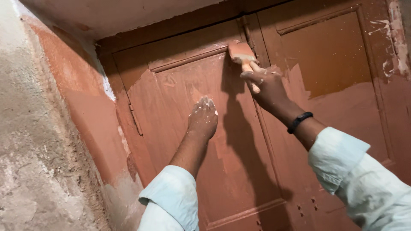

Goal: The person paints a wooden double door with a reddish-brown paint using a brush. They apply paint in vertical strokes, covering the panels and edges, and occasionally dip the brush into a paint container on the floor.

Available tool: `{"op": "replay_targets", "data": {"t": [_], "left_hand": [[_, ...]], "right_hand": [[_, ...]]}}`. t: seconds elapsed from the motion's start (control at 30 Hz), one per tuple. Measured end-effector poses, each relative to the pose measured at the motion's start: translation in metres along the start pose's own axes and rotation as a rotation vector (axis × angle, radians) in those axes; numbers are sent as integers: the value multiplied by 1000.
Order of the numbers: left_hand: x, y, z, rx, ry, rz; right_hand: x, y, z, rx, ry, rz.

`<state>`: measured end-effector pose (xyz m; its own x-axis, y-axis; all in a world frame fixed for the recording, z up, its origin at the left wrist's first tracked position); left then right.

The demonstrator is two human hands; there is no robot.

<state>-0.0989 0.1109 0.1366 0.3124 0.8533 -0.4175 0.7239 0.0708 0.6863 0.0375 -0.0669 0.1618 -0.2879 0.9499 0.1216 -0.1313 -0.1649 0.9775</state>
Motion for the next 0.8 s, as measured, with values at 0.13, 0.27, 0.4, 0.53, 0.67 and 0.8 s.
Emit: {"op": "replay_targets", "data": {"t": [0.13,0.27,0.4,0.53,0.67,0.8], "left_hand": [[-1,-9,6,48,51,-96],[-3,-25,17,117,245,-69],[2,-42,1,9,114,-73],[10,-65,-18,-99,27,-191],[1,-84,-35,-178,34,-168],[-6,-98,-52,-295,-166,-238]], "right_hand": [[27,-5,-10,137,-33,-73],[50,1,-50,87,125,4],[86,16,-87,213,357,-83],[107,27,-139,101,419,-74],[128,32,-170,135,485,-182],[130,33,-176,141,577,-213]]}}
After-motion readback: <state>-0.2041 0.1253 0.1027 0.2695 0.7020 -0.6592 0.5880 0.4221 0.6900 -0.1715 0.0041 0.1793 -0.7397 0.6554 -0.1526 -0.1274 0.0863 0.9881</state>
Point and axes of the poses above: each hand's wrist, its own y-axis towards the middle knuckle, its own x-axis out of the palm, z = x × y, the point moved 7 cm from there along y, towards the middle knuckle, and after that the axes turned 6 degrees about x, right-handed, at the moved point
